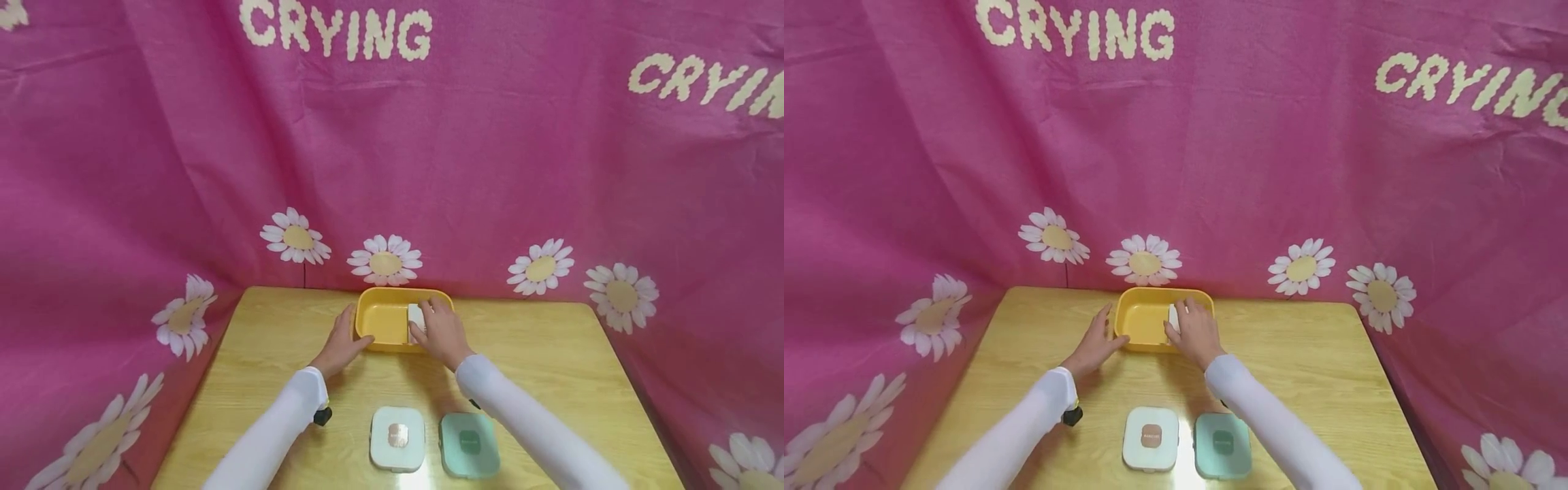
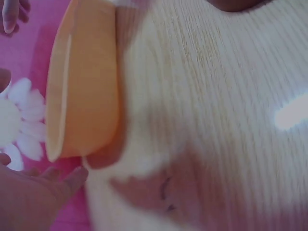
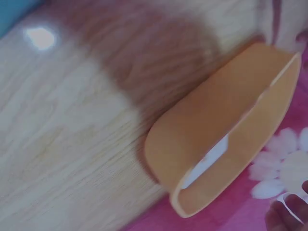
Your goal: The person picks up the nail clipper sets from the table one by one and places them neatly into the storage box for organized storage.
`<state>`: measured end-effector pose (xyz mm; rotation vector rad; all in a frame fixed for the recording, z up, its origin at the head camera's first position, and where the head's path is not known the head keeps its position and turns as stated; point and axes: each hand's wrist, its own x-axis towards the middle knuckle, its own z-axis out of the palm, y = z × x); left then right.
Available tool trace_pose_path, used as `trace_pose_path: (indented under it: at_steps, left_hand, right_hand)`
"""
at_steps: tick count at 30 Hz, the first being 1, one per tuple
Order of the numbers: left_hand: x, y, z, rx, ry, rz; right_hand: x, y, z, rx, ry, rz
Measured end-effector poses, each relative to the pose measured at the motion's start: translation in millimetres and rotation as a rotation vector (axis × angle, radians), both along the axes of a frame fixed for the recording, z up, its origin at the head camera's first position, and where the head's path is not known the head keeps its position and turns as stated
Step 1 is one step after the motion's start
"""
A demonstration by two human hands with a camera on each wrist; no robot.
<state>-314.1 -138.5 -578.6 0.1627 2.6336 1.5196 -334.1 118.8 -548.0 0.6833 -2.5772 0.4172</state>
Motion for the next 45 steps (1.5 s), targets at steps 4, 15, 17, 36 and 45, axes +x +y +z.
trace_pose_path:
  at_steps: [4, 15, 17, 36, 45]
  left_hand:
    - [12.4, -0.2, 14.3, -0.059, 0.060, -0.091]
    - [61.3, -0.4, 21.7, -0.339, 0.207, -0.426]
    - [69.0, 1.9, 19.4, -0.379, 0.232, -0.479]
    - [122.8, 12.7, -28.4, -0.601, 0.281, -0.661]
    - [127.3, 16.2, -33.3, -0.459, 0.104, -0.634]
  right_hand:
    - [24.6, 4.1, 7.6, -0.033, -0.012, 0.103]
    - [90.8, 11.2, -11.4, 0.008, -0.130, 0.264]
    - [99.6, 12.4, -16.5, 0.016, -0.175, 0.279]
    - [147.0, 10.6, -51.1, 0.208, -0.467, 0.252]
    - [149.9, 3.6, -60.3, 0.261, -0.436, 0.294]
